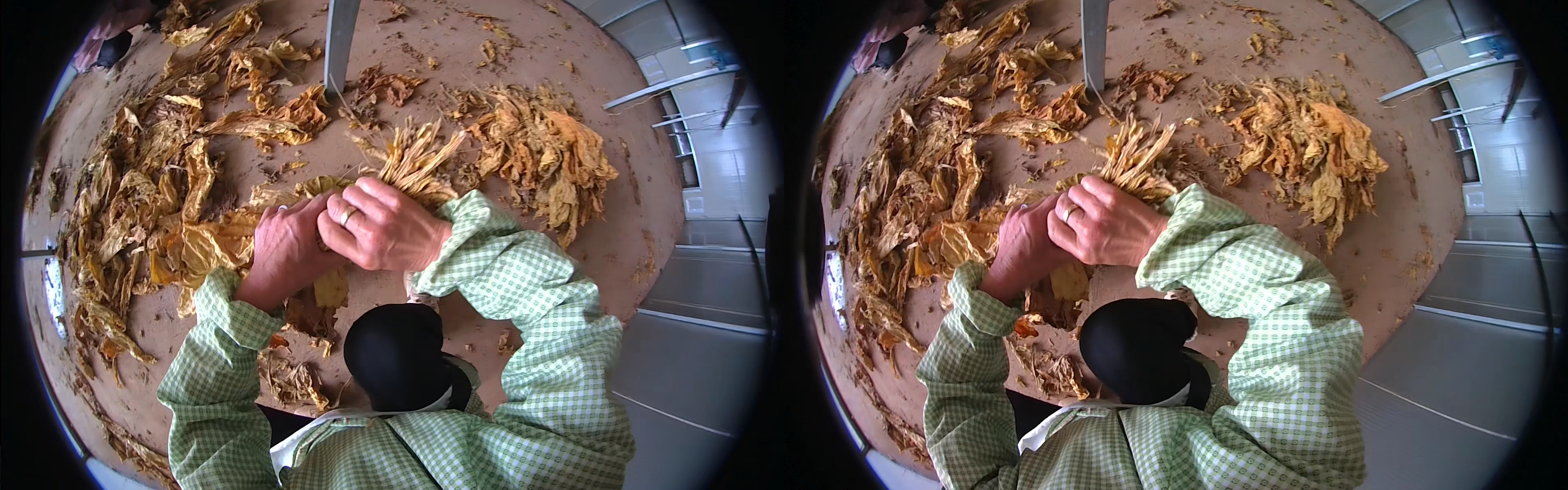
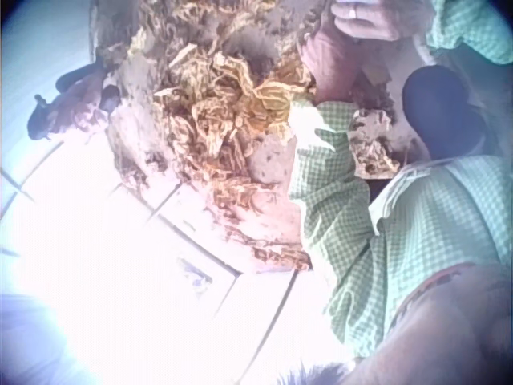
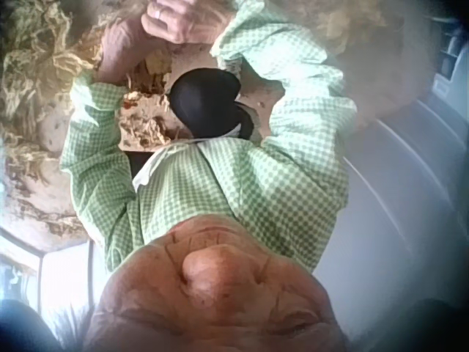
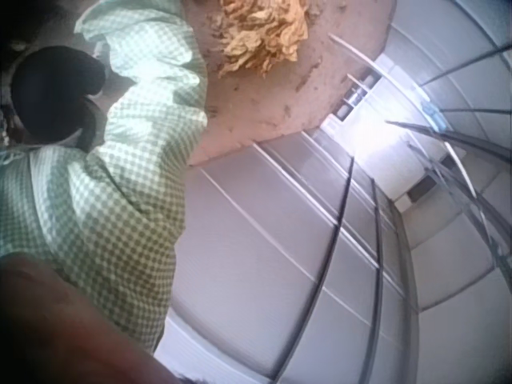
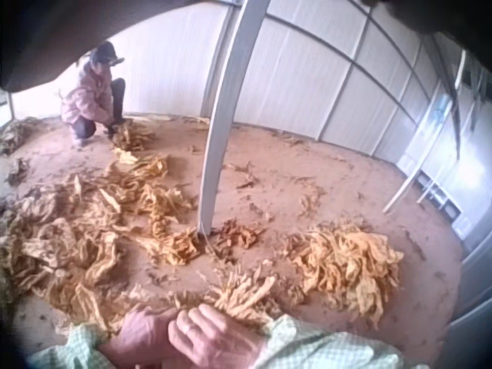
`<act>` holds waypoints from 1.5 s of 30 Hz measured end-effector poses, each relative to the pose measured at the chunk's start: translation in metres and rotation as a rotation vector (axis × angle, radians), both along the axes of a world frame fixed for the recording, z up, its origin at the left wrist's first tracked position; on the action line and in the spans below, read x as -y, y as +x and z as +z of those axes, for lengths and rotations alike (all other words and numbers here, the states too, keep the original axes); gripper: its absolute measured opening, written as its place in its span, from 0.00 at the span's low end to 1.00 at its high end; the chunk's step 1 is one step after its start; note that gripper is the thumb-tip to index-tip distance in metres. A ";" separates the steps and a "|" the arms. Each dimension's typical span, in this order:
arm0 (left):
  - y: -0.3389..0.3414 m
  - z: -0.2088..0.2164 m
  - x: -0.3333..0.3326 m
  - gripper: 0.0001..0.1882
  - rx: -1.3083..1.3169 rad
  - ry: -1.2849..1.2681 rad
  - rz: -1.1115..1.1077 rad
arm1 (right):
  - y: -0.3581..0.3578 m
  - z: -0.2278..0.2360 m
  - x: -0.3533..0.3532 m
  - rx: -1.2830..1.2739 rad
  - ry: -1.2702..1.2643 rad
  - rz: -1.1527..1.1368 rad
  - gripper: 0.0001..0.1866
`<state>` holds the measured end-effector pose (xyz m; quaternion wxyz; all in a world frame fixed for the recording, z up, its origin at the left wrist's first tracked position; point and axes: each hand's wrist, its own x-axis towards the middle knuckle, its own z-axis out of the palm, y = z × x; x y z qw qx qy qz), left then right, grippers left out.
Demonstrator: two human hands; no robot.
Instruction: The person stands inside a large rotating drum and repeatedly picks up dried tobacco leaves, separates them by hand, and tosses them back into the drum. The person handles the leaves one at a time or in small bunches, turning and shaking them to separate pieces.
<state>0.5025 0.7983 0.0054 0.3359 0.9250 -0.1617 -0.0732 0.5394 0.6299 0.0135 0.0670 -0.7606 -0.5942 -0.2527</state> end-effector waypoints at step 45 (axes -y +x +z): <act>0.088 0.010 0.285 0.53 -0.412 -1.033 -0.680 | 0.153 0.151 0.321 -1.118 0.020 -1.083 0.14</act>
